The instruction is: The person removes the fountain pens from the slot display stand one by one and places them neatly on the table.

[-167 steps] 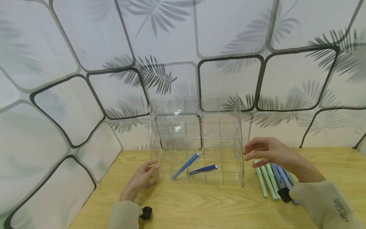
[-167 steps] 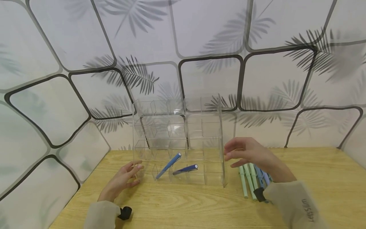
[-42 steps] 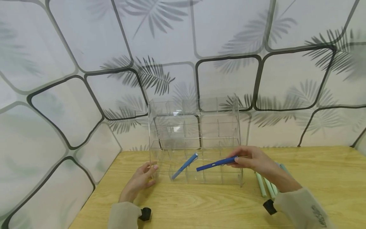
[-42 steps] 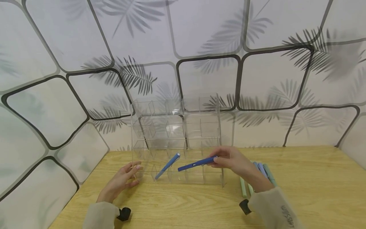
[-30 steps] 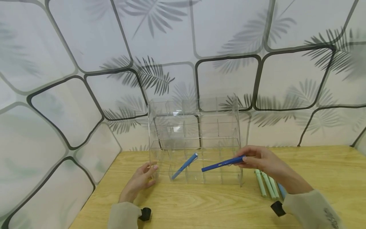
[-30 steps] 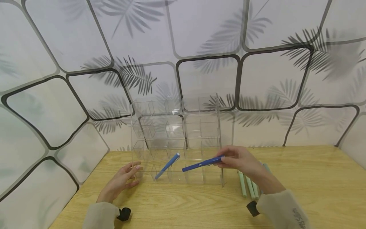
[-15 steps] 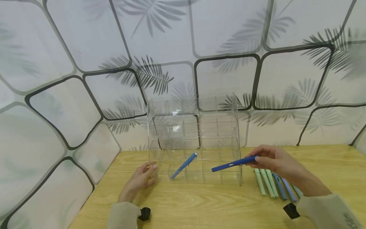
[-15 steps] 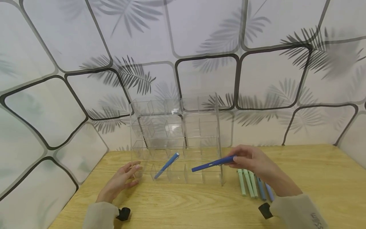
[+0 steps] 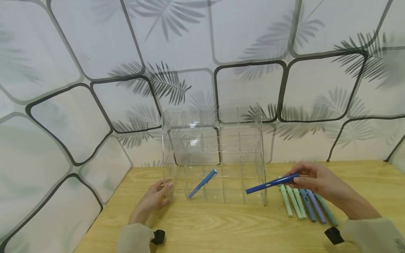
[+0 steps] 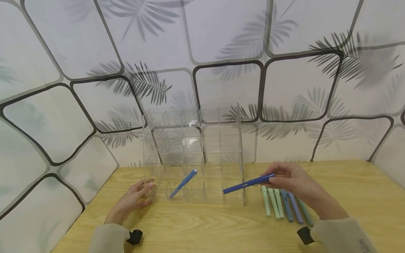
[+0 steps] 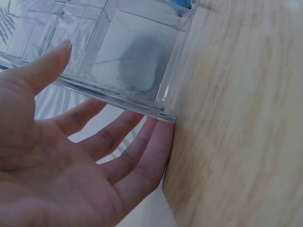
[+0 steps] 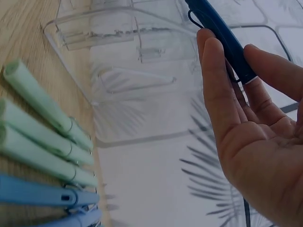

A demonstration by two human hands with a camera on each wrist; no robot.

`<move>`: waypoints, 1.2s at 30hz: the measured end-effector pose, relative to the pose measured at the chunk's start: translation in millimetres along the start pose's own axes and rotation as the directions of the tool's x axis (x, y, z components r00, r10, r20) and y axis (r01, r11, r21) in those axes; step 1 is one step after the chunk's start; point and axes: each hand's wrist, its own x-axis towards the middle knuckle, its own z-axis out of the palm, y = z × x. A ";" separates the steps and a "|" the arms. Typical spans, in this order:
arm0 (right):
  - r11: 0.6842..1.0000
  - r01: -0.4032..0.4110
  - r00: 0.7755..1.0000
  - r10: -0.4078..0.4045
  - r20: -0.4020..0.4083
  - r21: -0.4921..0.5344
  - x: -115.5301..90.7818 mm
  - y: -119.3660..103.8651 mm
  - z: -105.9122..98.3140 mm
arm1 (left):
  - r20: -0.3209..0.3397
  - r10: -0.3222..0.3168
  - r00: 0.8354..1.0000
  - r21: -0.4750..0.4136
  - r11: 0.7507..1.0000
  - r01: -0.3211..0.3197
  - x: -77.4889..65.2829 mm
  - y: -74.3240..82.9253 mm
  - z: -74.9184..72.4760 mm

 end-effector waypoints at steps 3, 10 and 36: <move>1.000 0.012 1.000 -0.012 0.020 0.027 -9.0 1.6 -9.2 | -0.002 -0.008 1.000 0.002 1.000 0.008 -0.3 -0.3 0.1; 0.996 0.056 0.998 -0.058 0.023 0.070 -31.6 -1.9 -32.3 | -0.002 -0.008 1.000 -0.001 1.000 0.008 0.8 -1.2 -0.1; 0.995 -0.078 0.978 0.089 -0.189 0.067 -62.5 -12.9 -66.2 | 0.012 -0.004 1.000 -0.007 1.000 0.005 -2.0 1.0 -1.2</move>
